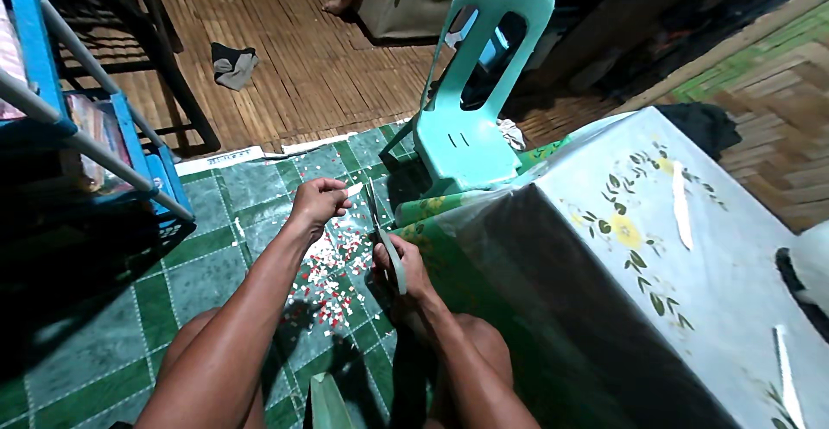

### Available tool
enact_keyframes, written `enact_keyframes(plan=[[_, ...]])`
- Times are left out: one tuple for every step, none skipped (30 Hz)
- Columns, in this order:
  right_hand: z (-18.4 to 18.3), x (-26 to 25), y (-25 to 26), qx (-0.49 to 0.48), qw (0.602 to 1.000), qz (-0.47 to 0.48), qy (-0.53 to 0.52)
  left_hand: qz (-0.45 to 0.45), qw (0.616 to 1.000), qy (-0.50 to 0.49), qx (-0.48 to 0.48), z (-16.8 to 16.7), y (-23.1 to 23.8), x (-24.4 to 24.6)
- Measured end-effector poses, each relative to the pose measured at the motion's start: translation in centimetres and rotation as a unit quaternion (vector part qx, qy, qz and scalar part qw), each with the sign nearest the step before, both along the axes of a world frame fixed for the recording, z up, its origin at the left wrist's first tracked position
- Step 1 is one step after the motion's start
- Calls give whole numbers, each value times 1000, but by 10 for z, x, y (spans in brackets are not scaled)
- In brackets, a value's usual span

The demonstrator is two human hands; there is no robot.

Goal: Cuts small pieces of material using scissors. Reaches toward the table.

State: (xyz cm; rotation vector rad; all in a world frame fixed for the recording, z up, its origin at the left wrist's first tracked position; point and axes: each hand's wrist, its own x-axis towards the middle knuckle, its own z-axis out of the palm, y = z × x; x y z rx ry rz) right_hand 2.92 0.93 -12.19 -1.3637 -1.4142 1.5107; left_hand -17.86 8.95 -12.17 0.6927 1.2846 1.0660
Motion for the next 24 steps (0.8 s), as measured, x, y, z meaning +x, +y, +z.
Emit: enact_keyframes(plan=[[-1, 0, 0, 1, 1000, 4, -5, -5, 1000, -7, 5, 1, -1, 1], [-1, 0, 0, 2, 1000, 7, -8, -10, 1000, -12, 8, 2, -2, 2], [-1, -1, 0, 3, 1000, 8, -10, -14, 1000, -17, 9, 2, -3, 3], [0, -2, -1, 3, 1000, 7, -9, -19, 1000, -21, 10, 2, -4, 4], [-1, -2, -1, 5, 1000, 6, -5, -27, 999, -24, 9, 2, -4, 5], [-1, -3, -1, 6, 1000, 2, -3, -37, 999, -24, 8, 2, -4, 6], [-1, -3, -1, 6, 1000, -4, -3, -47, 999, -25, 10, 2, -4, 6], [-1, -3, -1, 5, 1000, -10, -6, -56, 998, -26, 14, 2, -4, 7], [-1, -3, -1, 3, 1000, -15, -9, -64, 997, -27, 18, 2, -4, 7], [0, -3, 0, 2, 1000, -18, -12, -70, 997, -29, 22, 1, -4, 7], [0, -3, 0, 3, 1000, -19, -15, -76, 996, -30, 24, 2, -5, 7], [0, -3, 0, 5, 1000, -20, -14, -79, 996, -30, 25, 2, -5, 6], [0, -2, 0, 7, 1000, -22, -11, -82, 996, -28, 25, 3, -5, 6], [1, -3, -1, 9, 1000, -26, -6, -83, 996, -24, 24, 3, -5, 6], [2, -3, -1, 10, 999, -30, 1, -84, 996, -21, 24, 3, -5, 6], [2, -3, -2, 9, 999, -31, 6, -84, 996, -19, 24, 3, -5, 6], [3, -3, -2, 7, 1000, -30, 8, -82, 996, -17, 25, 3, -5, 6], [3, -3, -2, 4, 1000, -29, 9, -81, 996, -15, 25, 2, -5, 5], [2, -3, -2, 0, 1000, -28, 11, -77, 997, -13, 24, 2, -5, 5], [2, -4, -2, -5, 999, -30, 14, -73, 997, -12, 24, 2, -5, 5], [1, -4, -2, -10, 999, -31, 14, -70, 997, -12, 25, 2, -5, 4], [1, -5, -2, -14, 999, -28, 11, -66, 997, -11, 26, 2, -4, 4], [0, -5, -2, -15, 1000, -25, 9, -61, 998, -11, 26, 2, -4, 3], [-1, -5, -2, -11, 1000, -20, 9, -54, 998, -11, 24, 3, -4, 3]])
